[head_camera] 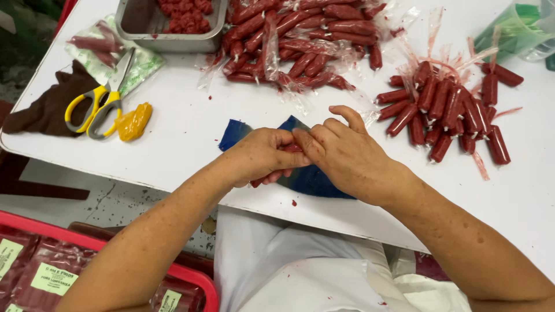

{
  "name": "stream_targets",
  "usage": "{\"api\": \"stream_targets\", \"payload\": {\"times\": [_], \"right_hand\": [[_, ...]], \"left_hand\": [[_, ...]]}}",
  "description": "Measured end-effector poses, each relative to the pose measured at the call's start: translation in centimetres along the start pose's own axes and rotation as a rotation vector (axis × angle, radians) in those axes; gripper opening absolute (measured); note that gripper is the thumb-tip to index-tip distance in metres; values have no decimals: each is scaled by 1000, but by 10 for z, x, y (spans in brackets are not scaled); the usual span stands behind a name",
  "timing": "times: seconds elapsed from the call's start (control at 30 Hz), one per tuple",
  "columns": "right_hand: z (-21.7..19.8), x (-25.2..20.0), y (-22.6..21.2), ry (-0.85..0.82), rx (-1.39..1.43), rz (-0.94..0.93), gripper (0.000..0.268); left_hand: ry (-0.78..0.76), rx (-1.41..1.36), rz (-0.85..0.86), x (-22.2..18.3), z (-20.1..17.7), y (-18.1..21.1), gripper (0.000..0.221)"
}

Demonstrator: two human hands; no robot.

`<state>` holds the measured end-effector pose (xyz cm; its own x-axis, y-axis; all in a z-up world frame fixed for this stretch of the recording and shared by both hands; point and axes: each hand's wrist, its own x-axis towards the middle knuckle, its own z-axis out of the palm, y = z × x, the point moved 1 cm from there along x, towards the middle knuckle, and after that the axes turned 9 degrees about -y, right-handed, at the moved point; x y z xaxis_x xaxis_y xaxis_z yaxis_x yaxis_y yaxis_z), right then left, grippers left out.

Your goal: The person picks up individual sausages from a pile on a white table and wraps them in clear plastic film. They use a blue cloth to wipe the sausages and their hands during the process. The wrapped sausages are placed in a pile on the table.

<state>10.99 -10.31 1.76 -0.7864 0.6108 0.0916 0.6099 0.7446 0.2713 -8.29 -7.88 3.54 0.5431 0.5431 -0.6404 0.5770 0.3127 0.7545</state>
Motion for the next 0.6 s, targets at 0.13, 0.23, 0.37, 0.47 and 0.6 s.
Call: {"api": "stream_targets", "payload": {"times": [0.13,0.23,0.37,0.47,0.6], "right_hand": [[26,11,-10,123,-10,-18,12],[39,21,-18,190,76,-54,20],[31,40,-35,162,141,-8,22],[48,53,-31,181,-4,-85,13],[65,73,-35,209,40,-105,11]], "left_hand": [[-5,-280,195,9,0,-43,20],[67,-300,268,4,-1,-58,18],[143,-170,251,4,-8,-69,16],[155,-184,250,8,-16,-81,14],[181,-247,301,10,-24,-86,13]]}}
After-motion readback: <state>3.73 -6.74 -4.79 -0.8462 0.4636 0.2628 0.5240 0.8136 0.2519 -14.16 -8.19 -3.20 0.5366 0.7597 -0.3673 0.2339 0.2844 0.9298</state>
